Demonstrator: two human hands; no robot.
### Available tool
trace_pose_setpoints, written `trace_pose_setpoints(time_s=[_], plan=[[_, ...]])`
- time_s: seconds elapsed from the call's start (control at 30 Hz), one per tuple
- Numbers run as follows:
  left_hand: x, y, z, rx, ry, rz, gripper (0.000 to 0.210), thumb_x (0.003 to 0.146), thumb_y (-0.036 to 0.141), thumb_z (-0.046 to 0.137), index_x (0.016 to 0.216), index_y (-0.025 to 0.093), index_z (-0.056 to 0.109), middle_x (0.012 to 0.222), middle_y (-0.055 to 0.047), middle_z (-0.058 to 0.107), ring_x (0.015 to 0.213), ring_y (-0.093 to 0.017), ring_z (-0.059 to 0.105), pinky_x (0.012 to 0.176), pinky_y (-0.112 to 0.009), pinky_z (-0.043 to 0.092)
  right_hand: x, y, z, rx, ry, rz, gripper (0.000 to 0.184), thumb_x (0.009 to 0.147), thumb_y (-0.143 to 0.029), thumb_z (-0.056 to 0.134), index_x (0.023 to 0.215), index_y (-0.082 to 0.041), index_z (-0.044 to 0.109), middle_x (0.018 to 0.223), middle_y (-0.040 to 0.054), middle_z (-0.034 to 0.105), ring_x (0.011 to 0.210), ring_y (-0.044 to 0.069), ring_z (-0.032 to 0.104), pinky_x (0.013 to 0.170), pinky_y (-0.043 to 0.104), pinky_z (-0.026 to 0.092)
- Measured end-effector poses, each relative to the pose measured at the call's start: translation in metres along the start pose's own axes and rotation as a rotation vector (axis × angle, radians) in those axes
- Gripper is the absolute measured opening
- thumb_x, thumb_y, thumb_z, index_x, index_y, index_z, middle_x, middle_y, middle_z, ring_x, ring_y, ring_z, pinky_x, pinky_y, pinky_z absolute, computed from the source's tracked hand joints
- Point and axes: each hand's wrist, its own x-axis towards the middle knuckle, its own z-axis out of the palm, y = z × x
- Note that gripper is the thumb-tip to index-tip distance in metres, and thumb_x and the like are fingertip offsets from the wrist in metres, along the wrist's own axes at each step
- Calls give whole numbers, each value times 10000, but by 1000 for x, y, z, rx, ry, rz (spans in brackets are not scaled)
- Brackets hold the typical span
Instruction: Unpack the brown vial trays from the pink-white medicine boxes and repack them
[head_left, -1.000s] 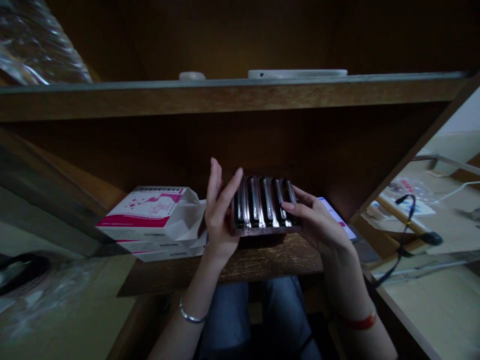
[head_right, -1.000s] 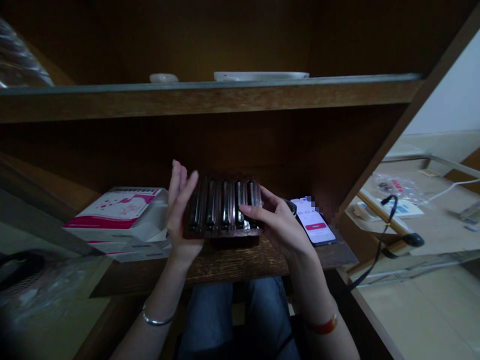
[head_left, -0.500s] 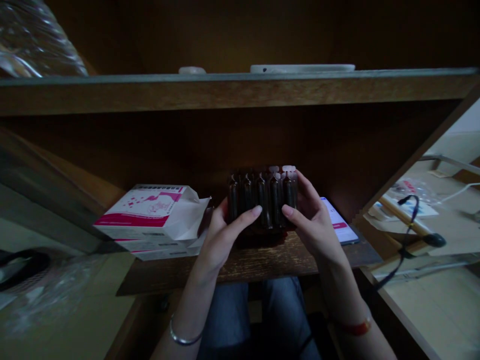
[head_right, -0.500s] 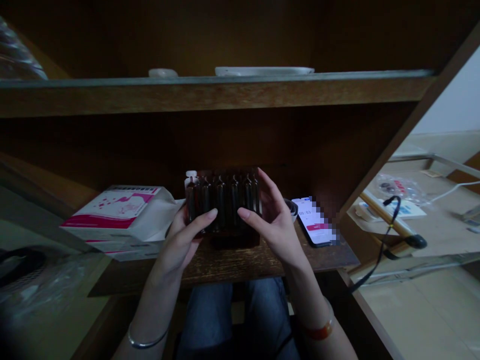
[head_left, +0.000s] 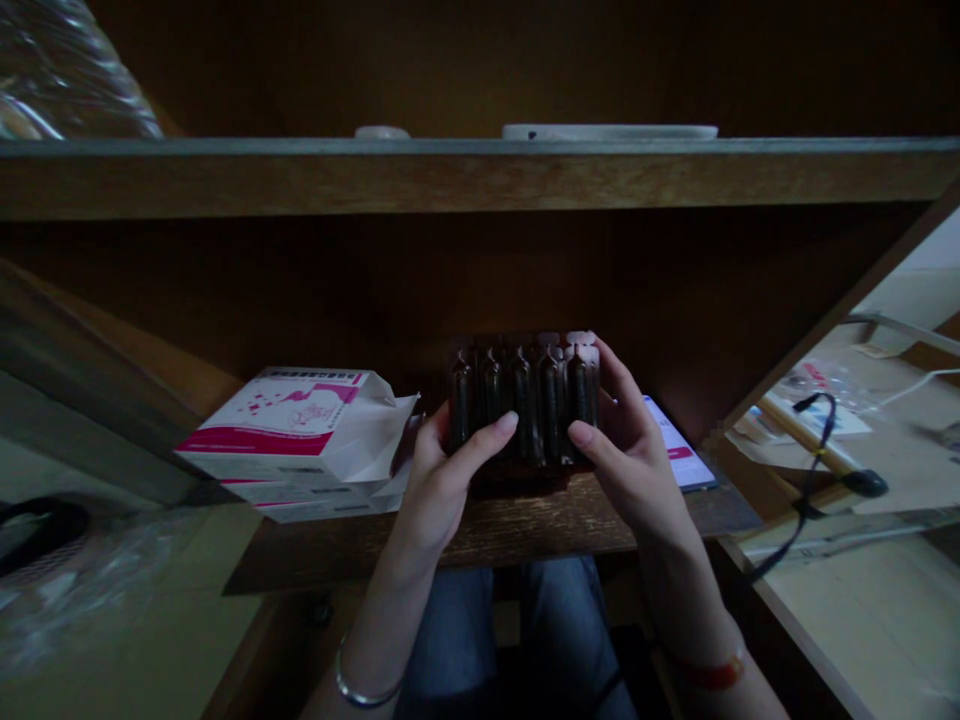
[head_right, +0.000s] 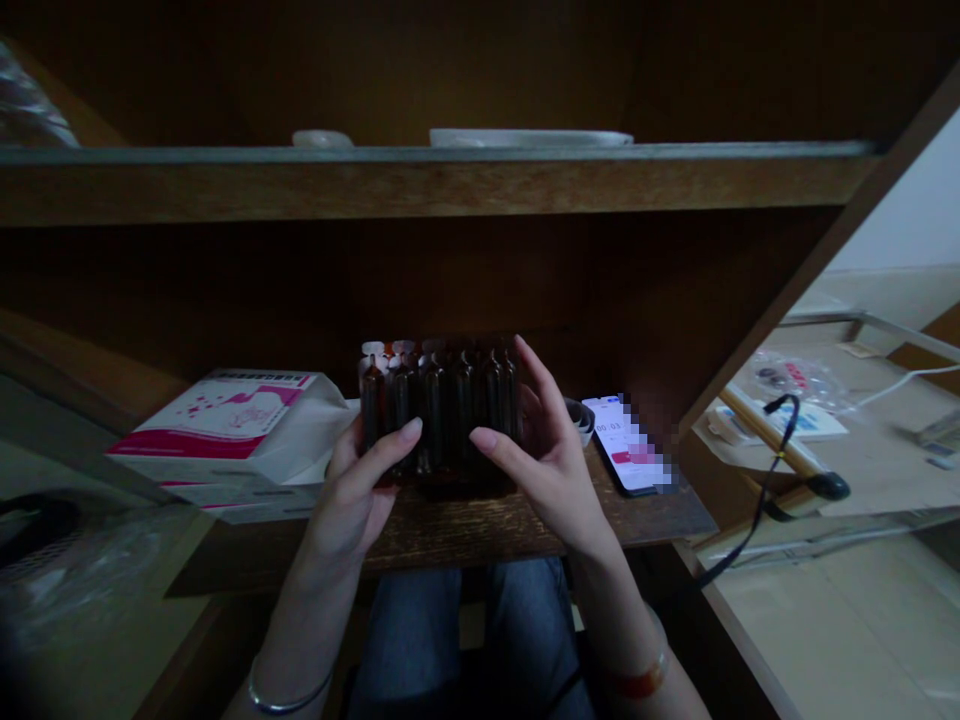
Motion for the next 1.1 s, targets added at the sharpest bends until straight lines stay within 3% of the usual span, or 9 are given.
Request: trace_pose_setpoints(time_s=[0.17, 0.27, 0.37, 0.5, 0.7, 0.9, 1.1], plan=[[1, -2, -5, 34, 16, 39, 307, 686, 349, 854, 946, 218, 757, 957, 7, 771, 930, -162, 705, 856, -230, 552, 4, 3, -22, -276, 24, -82, 607, 967, -450, 532, 1527, -388, 306, 1559, 21, 433, 1405, 247, 454, 1137, 451, 416], [3, 0, -9, 15, 64, 65, 292, 673, 330, 858, 919, 211, 755, 945, 10, 765, 921, -163, 706, 851, -236, 568, 7, 20, -61, -633, 107, -101, 428, 968, -411, 531, 1382, -307, 553, 1508, 71, 497, 1419, 265, 431, 1177, 498, 338], [5, 3, -9, -44, 117, 61, 295, 649, 321, 860, 889, 197, 744, 918, -2, 760, 873, -180, 713, 800, -273, 607, 4, 49, -105, -942, 6, 14, 301, 932, -390, 566, 1122, -228, 733, 1413, 141, 587, 1401, 341, 446, 1136, 567, 367], [7, 4, -7, -82, 139, 29, 293, 637, 308, 853, 869, 189, 717, 859, -5, 752, 753, -175, 714, 660, -283, 642, -3, 81, -139, -1086, -89, 95, 223, 901, -276, 565, 964, -237, 776, 1327, 128, 657, 1352, 363, 505, 1087, 589, 418], [7, 2, -7, -50, 130, 9, 306, 660, 303, 827, 912, 182, 700, 881, -18, 749, 753, -184, 722, 618, -273, 646, 3, 92, -141, -1110, -93, 137, 255, 911, -269, 537, 971, -204, 777, 1340, 145, 647, 1391, 351, 463, 1082, 544, 435], [7, 0, -11, -47, 130, -8, 328, 637, 318, 845, 900, 189, 698, 860, -11, 735, 718, -184, 705, 525, -253, 623, 17, 95, -141, -1073, -118, 205, 202, 838, -174, 587, 906, -209, 774, 1267, 145, 687, 1265, 350, 586, 1042, 500, 469], [5, 0, -10, -42, 138, -8, 318, 644, 289, 835, 917, 189, 707, 908, -10, 739, 839, -196, 712, 642, -262, 636, 21, 96, -140, -1040, -143, 199, 174, 806, -134, 560, 776, -197, 720, 1105, 146, 732, 1093, 314, 677, 953, 446, 520]])
